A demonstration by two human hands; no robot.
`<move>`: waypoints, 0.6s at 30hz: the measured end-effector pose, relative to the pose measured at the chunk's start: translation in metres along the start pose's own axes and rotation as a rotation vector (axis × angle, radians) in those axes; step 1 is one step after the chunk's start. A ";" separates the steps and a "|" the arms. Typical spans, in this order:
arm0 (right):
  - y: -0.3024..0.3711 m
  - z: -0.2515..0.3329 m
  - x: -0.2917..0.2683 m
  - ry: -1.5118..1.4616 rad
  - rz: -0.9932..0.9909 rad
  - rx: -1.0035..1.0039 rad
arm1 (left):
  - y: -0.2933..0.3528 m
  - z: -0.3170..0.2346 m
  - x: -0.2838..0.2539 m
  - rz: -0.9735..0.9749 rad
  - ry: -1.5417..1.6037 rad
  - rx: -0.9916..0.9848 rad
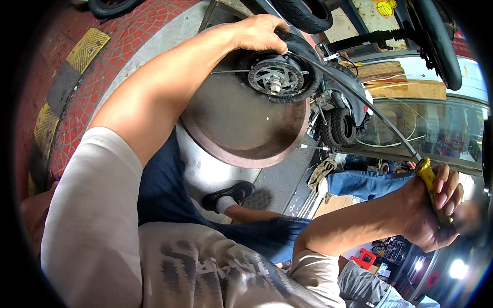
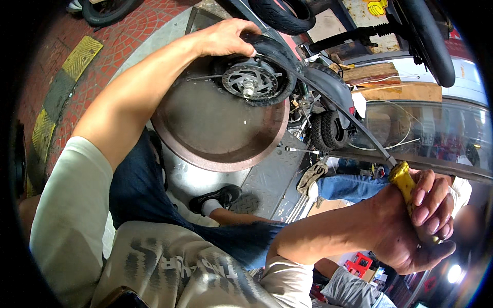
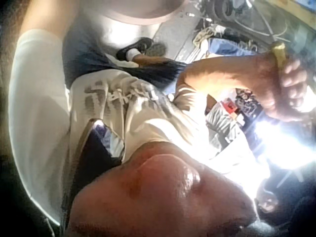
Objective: The person pries a tire off a scooter's hub motor wheel using a screwdriver and then submerses the wheel assembly into a tub of water.
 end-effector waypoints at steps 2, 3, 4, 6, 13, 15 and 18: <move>0.005 -0.005 0.003 -0.007 -0.025 -0.001 | -0.003 0.013 0.006 -0.080 0.127 -0.006; 0.008 -0.008 0.004 -0.011 -0.037 -0.002 | -0.002 0.020 0.009 -0.096 0.142 -0.009; 0.012 -0.009 0.008 0.018 -0.037 -0.037 | -0.003 0.024 0.009 -0.110 0.151 -0.011; 0.021 -0.013 0.018 0.074 -0.037 -0.106 | -0.005 0.032 0.012 -0.153 0.227 0.001; -0.058 -0.037 0.031 0.192 0.107 0.001 | -0.003 0.019 0.008 -0.146 0.136 0.023; -0.068 -0.070 0.055 0.083 0.095 0.065 | -0.006 0.028 0.016 -0.127 0.192 0.019; -0.053 -0.061 0.049 0.064 0.140 0.061 | -0.007 0.038 0.012 -0.125 0.217 0.023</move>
Point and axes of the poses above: each hand's wrist, its own y-axis away from the middle knuckle, its own x-axis out of the palm, z = x × y, the point moved 9 cm from there along -y, towards the middle knuckle, and after that the axes turned 13 degrees about x, right-handed, at the moved point
